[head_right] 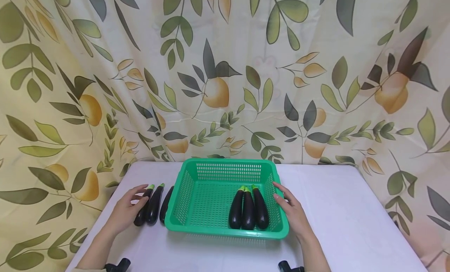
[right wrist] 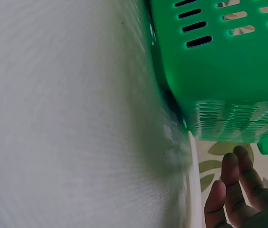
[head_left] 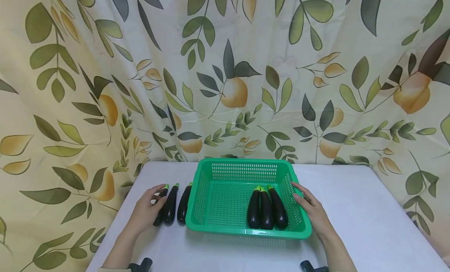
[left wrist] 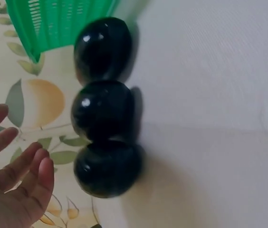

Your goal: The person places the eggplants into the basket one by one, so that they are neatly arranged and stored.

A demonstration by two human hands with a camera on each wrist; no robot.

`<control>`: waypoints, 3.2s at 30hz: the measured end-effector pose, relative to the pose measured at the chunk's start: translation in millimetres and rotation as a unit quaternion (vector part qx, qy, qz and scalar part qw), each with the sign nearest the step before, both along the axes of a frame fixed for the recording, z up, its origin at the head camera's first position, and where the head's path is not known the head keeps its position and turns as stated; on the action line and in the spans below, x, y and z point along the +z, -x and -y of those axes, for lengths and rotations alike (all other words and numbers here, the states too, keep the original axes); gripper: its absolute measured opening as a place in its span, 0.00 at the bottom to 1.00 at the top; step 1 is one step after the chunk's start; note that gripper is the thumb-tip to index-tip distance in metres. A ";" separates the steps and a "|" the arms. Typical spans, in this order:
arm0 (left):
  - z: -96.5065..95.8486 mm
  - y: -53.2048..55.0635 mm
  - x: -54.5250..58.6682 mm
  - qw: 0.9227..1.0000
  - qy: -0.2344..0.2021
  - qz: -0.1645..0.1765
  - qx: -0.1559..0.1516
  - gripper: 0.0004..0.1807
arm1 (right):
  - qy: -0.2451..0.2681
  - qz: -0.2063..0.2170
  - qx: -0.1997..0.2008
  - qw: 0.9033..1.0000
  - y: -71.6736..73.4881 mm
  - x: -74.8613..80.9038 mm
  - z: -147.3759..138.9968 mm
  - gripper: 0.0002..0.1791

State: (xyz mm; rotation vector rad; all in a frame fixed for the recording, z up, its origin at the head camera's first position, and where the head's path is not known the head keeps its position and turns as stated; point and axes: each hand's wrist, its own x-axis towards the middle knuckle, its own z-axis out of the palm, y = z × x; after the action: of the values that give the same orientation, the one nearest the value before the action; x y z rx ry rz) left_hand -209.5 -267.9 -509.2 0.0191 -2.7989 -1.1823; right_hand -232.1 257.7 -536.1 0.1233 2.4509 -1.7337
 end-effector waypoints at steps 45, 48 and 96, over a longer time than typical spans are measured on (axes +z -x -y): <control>15.0 8.4 -29.2 0.992 0.099 0.077 0.033 0.26 | 0.008 -0.006 0.000 1.000 -0.3 -0.5 -0.4 0.34; 16.0 7.0 -23.9 0.992 0.101 0.075 0.030 0.25 | 0.007 -0.004 0.001 1.000 -0.5 -0.9 -0.5 0.34; -56.5 -1.5 60.5 0.996 0.004 -0.067 -0.061 0.21 | 0.000 0.007 0.001 1.000 0.8 1.1 -1.0 0.34</control>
State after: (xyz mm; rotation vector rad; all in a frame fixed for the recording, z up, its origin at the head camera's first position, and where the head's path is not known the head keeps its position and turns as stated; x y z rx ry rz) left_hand -208.0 -211.4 -448.7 -0.2264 -2.7199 -1.1521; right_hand -232.9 258.7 -534.9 0.1335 2.4409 -1.7250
